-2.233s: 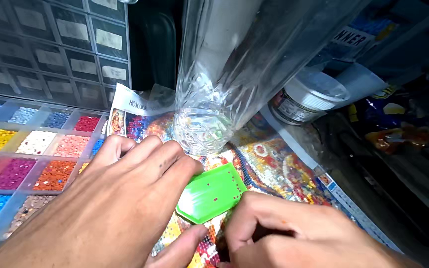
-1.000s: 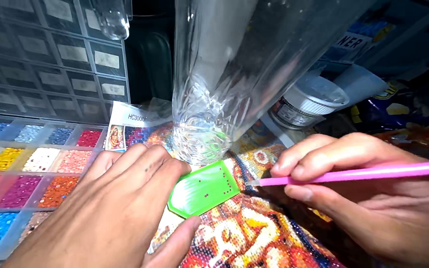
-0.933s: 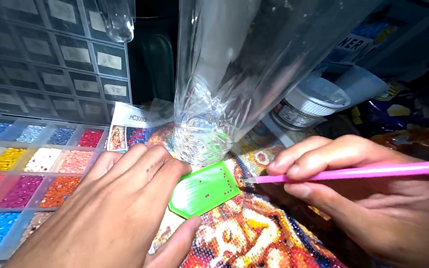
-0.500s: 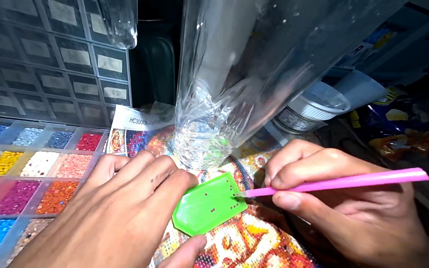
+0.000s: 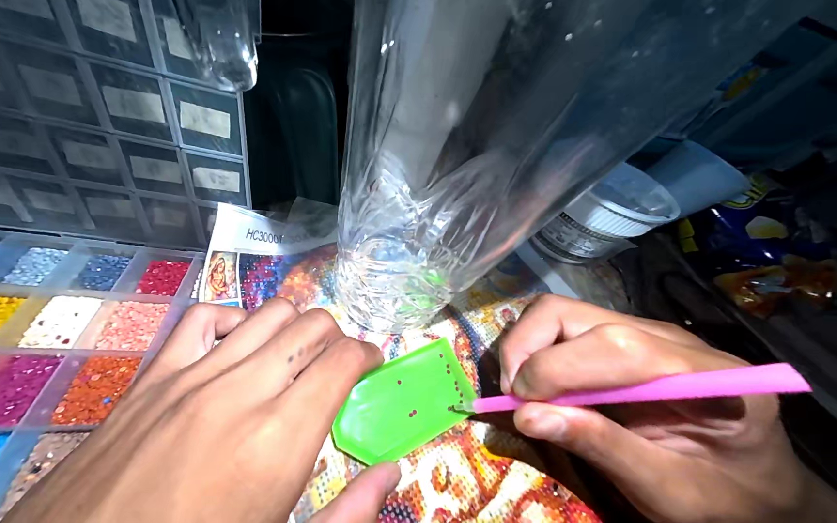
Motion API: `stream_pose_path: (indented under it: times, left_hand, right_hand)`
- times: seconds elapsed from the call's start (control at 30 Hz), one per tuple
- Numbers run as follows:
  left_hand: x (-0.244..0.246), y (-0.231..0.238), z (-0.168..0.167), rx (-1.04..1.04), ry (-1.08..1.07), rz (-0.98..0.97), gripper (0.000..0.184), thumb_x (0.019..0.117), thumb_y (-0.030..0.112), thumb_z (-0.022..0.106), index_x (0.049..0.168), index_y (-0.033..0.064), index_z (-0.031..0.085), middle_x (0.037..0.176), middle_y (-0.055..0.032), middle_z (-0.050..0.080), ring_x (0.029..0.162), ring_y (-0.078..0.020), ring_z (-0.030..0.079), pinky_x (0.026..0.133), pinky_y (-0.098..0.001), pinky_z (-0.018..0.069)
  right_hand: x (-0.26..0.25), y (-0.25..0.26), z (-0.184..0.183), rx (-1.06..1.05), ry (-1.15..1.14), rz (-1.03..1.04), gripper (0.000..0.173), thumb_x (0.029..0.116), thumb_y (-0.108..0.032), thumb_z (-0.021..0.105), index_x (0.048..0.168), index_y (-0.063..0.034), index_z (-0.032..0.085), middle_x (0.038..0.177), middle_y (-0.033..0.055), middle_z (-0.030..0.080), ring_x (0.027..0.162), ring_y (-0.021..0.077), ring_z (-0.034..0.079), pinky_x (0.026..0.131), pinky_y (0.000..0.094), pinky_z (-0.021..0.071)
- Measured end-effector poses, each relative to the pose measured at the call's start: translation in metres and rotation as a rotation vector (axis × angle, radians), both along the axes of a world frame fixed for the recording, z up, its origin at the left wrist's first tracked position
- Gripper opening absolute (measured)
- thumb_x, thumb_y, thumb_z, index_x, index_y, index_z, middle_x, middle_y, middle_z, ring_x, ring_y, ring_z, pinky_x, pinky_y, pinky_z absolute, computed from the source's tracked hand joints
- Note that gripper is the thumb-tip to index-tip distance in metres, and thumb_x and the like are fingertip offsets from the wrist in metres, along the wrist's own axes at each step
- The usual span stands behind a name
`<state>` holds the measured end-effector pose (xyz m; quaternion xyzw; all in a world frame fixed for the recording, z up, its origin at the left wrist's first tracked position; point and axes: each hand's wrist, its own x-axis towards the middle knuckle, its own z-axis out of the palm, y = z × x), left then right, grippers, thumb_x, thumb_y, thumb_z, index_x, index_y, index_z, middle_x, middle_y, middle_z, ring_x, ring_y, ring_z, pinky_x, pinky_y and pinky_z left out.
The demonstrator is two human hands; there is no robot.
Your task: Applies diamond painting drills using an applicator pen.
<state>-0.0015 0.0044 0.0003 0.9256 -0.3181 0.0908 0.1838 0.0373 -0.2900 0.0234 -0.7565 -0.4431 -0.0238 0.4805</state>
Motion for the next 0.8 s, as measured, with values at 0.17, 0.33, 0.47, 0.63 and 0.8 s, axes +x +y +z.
stream_pose_path:
  times: [0.17, 0.33, 0.47, 0.63, 0.8]
  left_hand:
    - [0.0003, 0.0, 0.0028, -0.021, 0.026, -0.013, 0.055, 0.0901, 0.063, 0.064, 0.124, 0.0204, 0.069, 0.103, -0.0014, 0.067, 0.091, -0.0195, 0.06, 0.084, -0.0469, 0.0383]
    - [0.0005, 0.0005, 0.0032, -0.018, 0.027, -0.008, 0.055, 0.0895, 0.063, 0.064, 0.124, 0.0217, 0.069, 0.104, -0.0001, 0.067, 0.093, -0.0186, 0.06, 0.084, -0.0463, 0.0388]
    - [0.0004, 0.0006, 0.0013, -0.016, 0.009, -0.004, 0.054, 0.09, 0.065, 0.062, 0.123, 0.0224, 0.069, 0.102, 0.0005, 0.066, 0.092, -0.0185, 0.059, 0.082, -0.046, 0.0377]
    - [0.0001, 0.0002, -0.0006, -0.031, -0.008, 0.0, 0.053, 0.0898, 0.064, 0.062, 0.122, 0.0231, 0.069, 0.102, 0.0017, 0.066, 0.092, -0.0175, 0.059, 0.081, -0.0458, 0.0387]
    - [-0.0003, -0.0022, -0.003, -0.046, -0.046, 0.019, 0.053, 0.089, 0.064, 0.061, 0.12, 0.0226, 0.07, 0.101, 0.003, 0.067, 0.091, -0.0163, 0.059, 0.081, -0.0449, 0.0388]
  right_hand:
    - [-0.0003, -0.0011, -0.0012, -0.017, -0.004, 0.01, 0.006, 0.095, -0.012, 0.072, 0.092, -0.0077, 0.068, 0.09, -0.0004, 0.067, 0.082, 0.0086, 0.067, 0.068, 0.0206, 0.0596]
    - [-0.0018, -0.0008, 0.0003, -0.054, -0.025, 0.001, 0.005, 0.0949, -0.011, 0.071, 0.092, -0.0073, 0.069, 0.09, -0.0009, 0.066, 0.083, 0.0074, 0.066, 0.069, 0.0189, 0.0585]
    - [-0.0024, -0.0005, 0.001, -0.074, -0.043, -0.008, 0.006, 0.0953, -0.012, 0.071, 0.091, -0.009, 0.068, 0.09, -0.0023, 0.066, 0.085, 0.0074, 0.066, 0.071, 0.0193, 0.0582]
    - [-0.0026, 0.0014, 0.0025, 0.0, -0.014, 0.003, 0.006, 0.0952, -0.011, 0.071, 0.091, -0.0081, 0.067, 0.089, -0.0007, 0.067, 0.084, 0.0091, 0.068, 0.072, 0.0219, 0.06]
    - [-0.0096, 0.0035, 0.0064, 0.043, 0.042, 0.008, 0.008, 0.0957, -0.014, 0.071, 0.09, -0.0092, 0.069, 0.087, -0.0013, 0.067, 0.082, 0.0082, 0.067, 0.071, 0.0218, 0.0587]
